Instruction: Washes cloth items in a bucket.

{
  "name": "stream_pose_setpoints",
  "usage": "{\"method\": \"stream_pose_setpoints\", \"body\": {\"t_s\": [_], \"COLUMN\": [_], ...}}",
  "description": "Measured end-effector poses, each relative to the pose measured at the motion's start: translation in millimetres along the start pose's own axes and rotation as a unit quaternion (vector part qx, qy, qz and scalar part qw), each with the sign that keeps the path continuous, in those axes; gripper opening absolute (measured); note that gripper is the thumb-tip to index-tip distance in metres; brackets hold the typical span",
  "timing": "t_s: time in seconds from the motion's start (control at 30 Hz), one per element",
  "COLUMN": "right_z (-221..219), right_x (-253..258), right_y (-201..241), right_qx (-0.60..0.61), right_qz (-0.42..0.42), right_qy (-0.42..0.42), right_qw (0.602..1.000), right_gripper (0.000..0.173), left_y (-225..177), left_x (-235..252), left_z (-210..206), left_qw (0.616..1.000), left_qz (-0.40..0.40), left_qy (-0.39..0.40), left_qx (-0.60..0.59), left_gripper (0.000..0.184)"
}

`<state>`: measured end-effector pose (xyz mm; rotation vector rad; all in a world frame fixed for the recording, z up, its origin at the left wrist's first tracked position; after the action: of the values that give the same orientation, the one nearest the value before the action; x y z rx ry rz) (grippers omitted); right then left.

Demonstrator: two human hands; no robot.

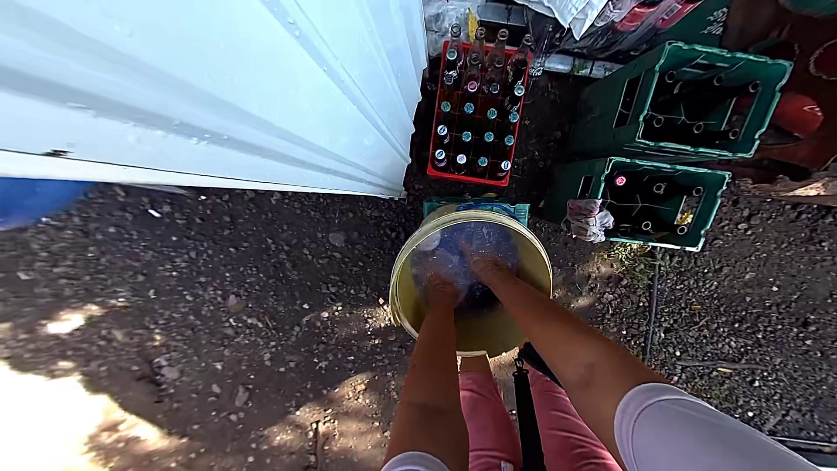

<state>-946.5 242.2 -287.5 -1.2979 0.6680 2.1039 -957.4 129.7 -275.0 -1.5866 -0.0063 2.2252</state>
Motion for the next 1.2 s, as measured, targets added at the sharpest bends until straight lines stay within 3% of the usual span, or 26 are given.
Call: {"method": "stream_pose_setpoints", "body": {"t_s": [0.07,0.1,0.23,0.27,0.33,0.37,0.43,0.47,0.5,0.57,0.7,0.8,0.93,1.03,1.13,1.2], "right_z": [0.7,3.2,23.6,28.5,34.5,36.8,37.7,33.1,25.0,9.1,3.6,9.5,1.3,6.8,21.9,37.9], "right_x": [-1.6,-2.7,2.6,2.0,-15.7,-30.5,-62.9,-76.0,-85.4,-91.7,-64.0,-56.7,-60.2,-80.9,-125.7,-163.9], "right_y": [-0.2,-1.0,-7.0,-7.6,-4.8,-2.7,1.7,4.0,4.6,2.8,2.5,9.2,-0.5,-10.0,-3.6,4.7], "right_qx": [-0.004,0.004,0.056,0.069,0.062,0.044,0.003,-0.008,-0.012,0.001,-0.037,-0.017,0.041,0.119,0.187,0.227], "right_qz": [0.01,0.016,0.042,0.037,0.016,0.023,0.066,0.091,0.106,0.102,0.053,-0.003,0.01,0.09,0.168,0.226], "right_qy": [0.029,0.034,-0.043,-0.065,-0.087,-0.098,-0.094,-0.078,-0.057,-0.019,-0.076,-0.086,-0.05,-0.074,-0.07,-0.066], "right_qw": [1.0,0.999,0.997,0.995,0.994,0.994,0.993,0.993,0.993,0.995,0.995,0.996,0.998,0.986,0.965,0.945], "right_gripper": [0.056,0.055,0.052,0.055,0.069,0.076,0.084,0.083,0.081,0.079,0.071,0.05,0.042,0.034,0.028,0.028], "left_y": [-1.7,-2.5,14.3,17.5,21.1,22.0,19.0,12.0,2.9,-15.5,-30.8,-20.6,10.9,15.2,8.9,10.3], "left_x": [-10.0,-12.5,-23.9,-34.0,-68.3,-88.8,-129.4,-148.8,-165.0,-181.3,-171.9,-163.5,-144.6,-125.8,-102.7,-93.6], "left_z": [-0.1,5.6,17.8,19.5,31.3,41.1,67.4,83.1,96.4,111.7,102.6,70.6,17.7,-1.5,-1.8,1.8], "left_qw": [0.993,0.993,0.998,0.997,0.974,0.931,0.795,0.747,0.722,0.743,0.883,0.938,0.932,0.917,0.92,0.902], "left_qz": [-0.015,-0.029,-0.044,-0.049,-0.077,-0.103,-0.157,-0.189,-0.222,-0.256,-0.213,-0.159,-0.099,-0.05,-0.017,-0.023], "left_qy": [0.11,0.106,-0.042,-0.063,-0.147,-0.23,-0.397,-0.436,-0.446,-0.434,-0.327,-0.232,-0.192,-0.198,-0.22,-0.283], "left_qx": [0.029,0.045,0.034,-0.004,-0.156,-0.264,-0.431,-0.466,-0.48,-0.44,-0.26,-0.204,-0.29,-0.343,-0.323,-0.327], "left_gripper": [0.048,0.047,0.082,0.083,0.06,0.047,0.048,0.047,0.045,0.04,0.036,0.038,0.045,0.067,0.088,0.079]}}
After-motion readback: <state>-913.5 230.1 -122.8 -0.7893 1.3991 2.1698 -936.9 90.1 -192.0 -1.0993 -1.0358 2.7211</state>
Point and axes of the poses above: each hand's wrist, its own x-axis towards the middle knuckle, its own z-axis out of the back of the hand, y = z × x, the point moved 6 cm from there along x, towards the middle knuckle, and after that the axes turned 12 degrees about -z, right-handed, at the moved point
